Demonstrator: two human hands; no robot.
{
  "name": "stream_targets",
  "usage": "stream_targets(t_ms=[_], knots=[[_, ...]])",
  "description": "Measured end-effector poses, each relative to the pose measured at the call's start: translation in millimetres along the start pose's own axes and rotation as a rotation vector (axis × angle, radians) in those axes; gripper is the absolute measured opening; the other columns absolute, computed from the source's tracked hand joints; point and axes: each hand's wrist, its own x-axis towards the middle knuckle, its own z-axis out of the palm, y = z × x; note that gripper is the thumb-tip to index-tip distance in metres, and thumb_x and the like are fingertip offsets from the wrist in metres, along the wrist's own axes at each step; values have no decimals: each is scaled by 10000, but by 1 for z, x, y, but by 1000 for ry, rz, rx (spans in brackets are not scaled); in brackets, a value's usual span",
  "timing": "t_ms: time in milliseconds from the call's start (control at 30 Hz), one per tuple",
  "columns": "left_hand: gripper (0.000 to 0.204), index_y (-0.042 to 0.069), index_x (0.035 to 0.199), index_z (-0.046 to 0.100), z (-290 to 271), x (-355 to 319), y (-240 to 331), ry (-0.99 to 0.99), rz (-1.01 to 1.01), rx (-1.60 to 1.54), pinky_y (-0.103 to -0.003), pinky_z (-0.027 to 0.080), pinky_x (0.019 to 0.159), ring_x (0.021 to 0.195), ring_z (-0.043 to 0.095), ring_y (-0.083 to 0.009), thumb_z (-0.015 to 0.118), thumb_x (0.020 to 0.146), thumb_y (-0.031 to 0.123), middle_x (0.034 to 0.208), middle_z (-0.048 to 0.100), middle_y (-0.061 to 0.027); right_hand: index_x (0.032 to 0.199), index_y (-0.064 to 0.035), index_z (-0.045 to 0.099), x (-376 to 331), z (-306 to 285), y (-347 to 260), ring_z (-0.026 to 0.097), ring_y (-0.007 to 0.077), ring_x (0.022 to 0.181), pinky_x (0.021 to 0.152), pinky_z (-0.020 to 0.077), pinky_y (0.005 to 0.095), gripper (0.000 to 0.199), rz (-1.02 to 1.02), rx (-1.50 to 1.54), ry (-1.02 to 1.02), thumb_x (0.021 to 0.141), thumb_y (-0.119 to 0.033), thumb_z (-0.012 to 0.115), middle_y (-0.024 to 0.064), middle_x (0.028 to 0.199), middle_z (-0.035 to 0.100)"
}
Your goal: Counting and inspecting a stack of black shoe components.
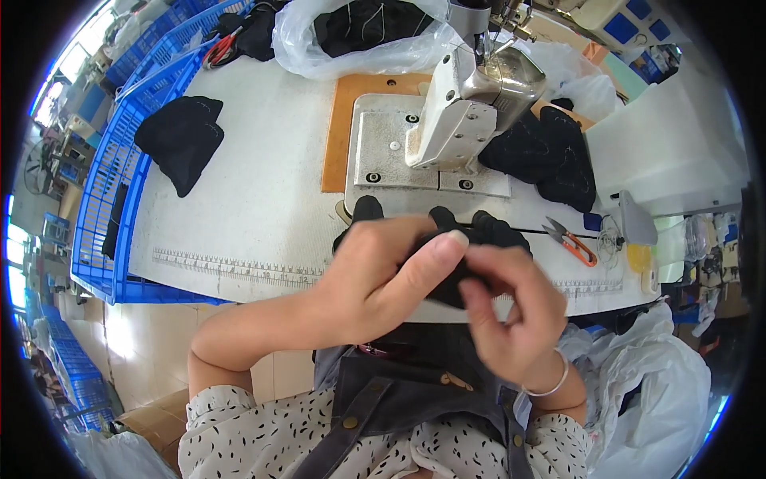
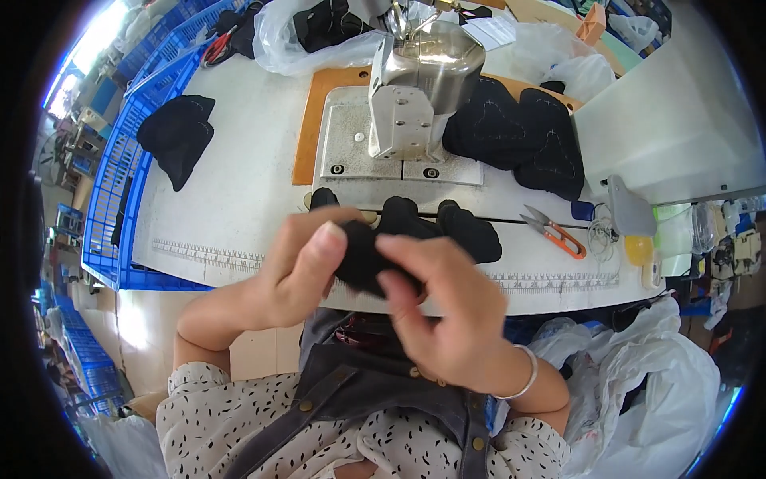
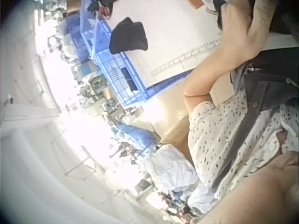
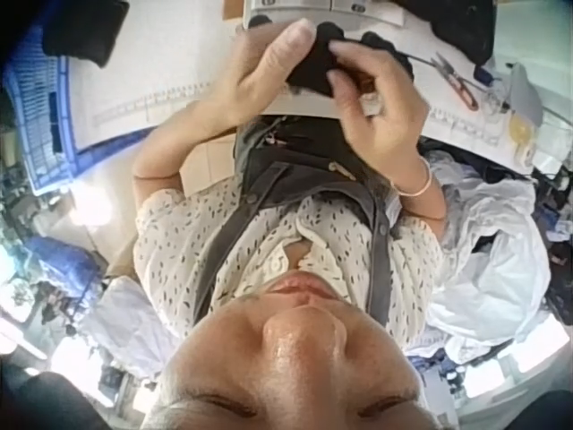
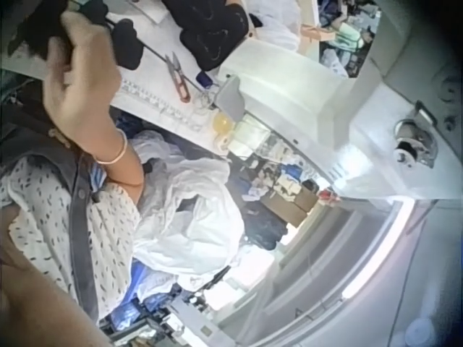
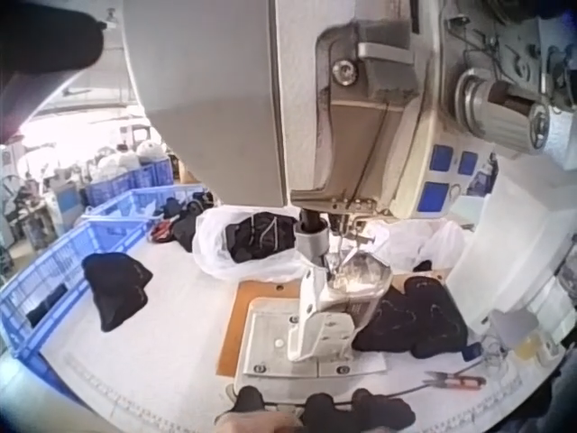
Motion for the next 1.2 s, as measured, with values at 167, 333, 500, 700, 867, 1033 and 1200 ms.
stream_targets(t_ms=[167, 333, 500, 700, 867, 1033, 1200], knots=[[723, 34, 1259, 410, -27, 10, 2, 256, 395, 811, -395, 449, 823, 1034, 526, -319, 708, 724, 418, 1183, 466, -252, 1006, -21, 605, 23, -28, 36, 553, 134, 619, 557, 428, 221, 209, 429, 174, -185, 797, -16, 606, 82, 765, 603], [860, 181, 1352, 377, -22, -5, -25, -109, 234, 1092, -503, 247, 1035, 1309, 246, -379, 774, 619, 393, 1422, 233, -173, 907, -7, 585, 24, -8, 51, 564, 249, 701, 610, 438, 311, 167, 174, -152, -296, 743, -4, 620, 108, 797, 582], [873, 133, 1347, 374, -10, 6, -31, -135, 366, 1099, -540, 155, 1053, 1272, 316, -346, 753, 619, 430, 1362, 349, -146, 948, -30, 575, 17, -4, 47, 544, 279, 788, 670, 433, 340, 226, 101, -420, -261, 736, -57, 646, 119, 982, 538], [837, 28, 1288, 406, 0, 16, -37, -133, 436, 1154, -566, 135, 1045, 1133, 462, -296, 759, 612, 372, 1048, 563, -105, 1106, -10, 542, 16, -10, 32, 478, 214, 1012, 877, 338, 396, 515, -75, -600, -422, 667, -210, 724, 78, 1015, 544], [780, -4, 1298, 372, -2, 16, -33, -271, 372, 1161, -556, 225, 1018, 1069, 521, -269, 726, 672, 299, 1005, 593, -112, 1139, -20, 541, 4, -3, 34, 482, 207, 1015, 935, 296, 418, 555, -122, -755, -435, 641, -184, 723, 62, 990, 570], [548, 21, 1235, 449, -33, 32, -22, -54, 564, 1092, -481, 334, 965, 977, 567, -281, 621, 792, 294, 945, 617, -126, 1173, -43, 532, 0, -5, 29, 481, 238, 1069, 985, 261, 440, 575, -73, -778, -418, 667, -251, 709, 91, 1132, 535], [212, 24, 944, 577, -119, 114, -16, 212, 219, 1231, -370, 464, 719, 815, 590, -307, 511, 873, 213, 898, 611, -163, 1164, -23, 523, -9, -32, 29, 465, 335, 1117, 960, 325, 467, 492, -152, -643, -176, 706, -124, 668, 142, 1204, 503]])
